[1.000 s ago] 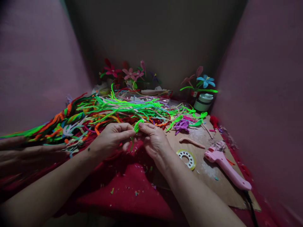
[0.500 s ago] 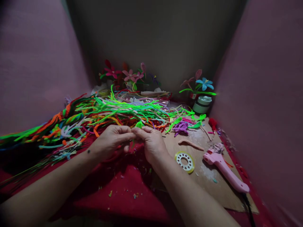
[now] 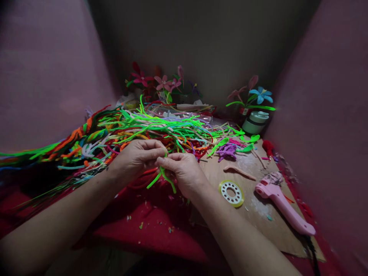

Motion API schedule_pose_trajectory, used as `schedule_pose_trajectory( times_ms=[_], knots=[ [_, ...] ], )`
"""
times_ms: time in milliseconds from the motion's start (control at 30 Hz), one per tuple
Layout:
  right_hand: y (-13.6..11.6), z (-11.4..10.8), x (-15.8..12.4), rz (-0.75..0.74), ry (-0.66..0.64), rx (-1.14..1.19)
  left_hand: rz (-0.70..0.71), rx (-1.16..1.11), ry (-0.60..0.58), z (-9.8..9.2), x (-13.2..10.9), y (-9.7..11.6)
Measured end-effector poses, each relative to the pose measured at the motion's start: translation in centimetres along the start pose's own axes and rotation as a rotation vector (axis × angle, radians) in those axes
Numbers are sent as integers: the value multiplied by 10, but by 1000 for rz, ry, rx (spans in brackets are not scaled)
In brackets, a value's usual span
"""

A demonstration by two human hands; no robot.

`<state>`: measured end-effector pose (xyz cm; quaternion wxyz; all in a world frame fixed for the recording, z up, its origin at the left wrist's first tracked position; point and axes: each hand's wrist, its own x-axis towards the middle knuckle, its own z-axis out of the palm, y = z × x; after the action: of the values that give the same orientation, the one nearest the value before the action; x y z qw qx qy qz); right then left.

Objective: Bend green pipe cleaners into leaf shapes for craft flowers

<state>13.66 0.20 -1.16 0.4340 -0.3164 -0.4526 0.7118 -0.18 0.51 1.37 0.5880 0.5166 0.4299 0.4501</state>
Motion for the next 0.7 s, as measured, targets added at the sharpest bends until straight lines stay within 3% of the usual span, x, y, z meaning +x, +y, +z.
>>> schedule_pose_trajectory(
  times_ms=[267,400,467,567,700],
  knots=[
    [-2,1,-1,13,71,1,344,560,283,11,-8,4],
    [-3,1,-2,7,97,-22,529,725,341,11,-6,-2],
    [-3,-1,-1,16,93,-3,510,688,319,11,-5,-3],
    [-2,-3,1,42,70,23,360,567,256,12,-3,1],
    [-2,-5,2,31,53,35,288,523,262,11,-1,5]
  ],
)
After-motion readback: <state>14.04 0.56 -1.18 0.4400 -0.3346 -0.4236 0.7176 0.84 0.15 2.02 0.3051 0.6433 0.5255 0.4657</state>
